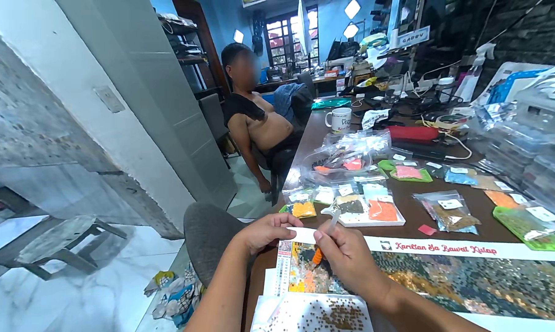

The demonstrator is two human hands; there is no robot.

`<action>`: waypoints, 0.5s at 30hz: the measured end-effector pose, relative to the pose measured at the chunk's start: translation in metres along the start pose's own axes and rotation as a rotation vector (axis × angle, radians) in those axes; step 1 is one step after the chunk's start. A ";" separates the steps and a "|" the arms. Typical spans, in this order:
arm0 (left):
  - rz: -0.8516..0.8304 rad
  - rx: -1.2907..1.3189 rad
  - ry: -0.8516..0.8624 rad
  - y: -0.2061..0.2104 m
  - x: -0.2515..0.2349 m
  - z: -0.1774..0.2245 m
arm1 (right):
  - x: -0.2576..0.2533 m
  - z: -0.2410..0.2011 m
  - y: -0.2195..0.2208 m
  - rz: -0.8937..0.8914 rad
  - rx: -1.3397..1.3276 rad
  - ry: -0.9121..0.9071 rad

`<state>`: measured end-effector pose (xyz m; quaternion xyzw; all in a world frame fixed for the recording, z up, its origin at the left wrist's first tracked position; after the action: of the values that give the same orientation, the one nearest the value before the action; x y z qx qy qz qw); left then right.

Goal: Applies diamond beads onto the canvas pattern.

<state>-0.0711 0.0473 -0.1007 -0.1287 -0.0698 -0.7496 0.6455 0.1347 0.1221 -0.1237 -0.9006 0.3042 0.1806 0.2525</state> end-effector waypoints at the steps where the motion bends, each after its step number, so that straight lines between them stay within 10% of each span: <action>1: 0.000 -0.006 -0.002 0.000 0.000 0.000 | 0.000 0.000 -0.001 -0.007 -0.004 0.010; 15: 0.046 -0.011 -0.066 -0.002 0.000 0.002 | 0.003 -0.002 -0.001 -0.038 0.034 0.040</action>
<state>-0.0727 0.0484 -0.0990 -0.1584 -0.0840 -0.7303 0.6592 0.1379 0.1201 -0.1231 -0.9053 0.2948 0.1527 0.2649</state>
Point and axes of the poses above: each hand's wrist, its own x-axis away from the middle knuckle, its own y-axis out of the palm, z = x × y, the point moved 1 cm from there along -x, towards the middle knuckle, and after that the axes turned 10 degrees about -z, right-handed, at the moved point
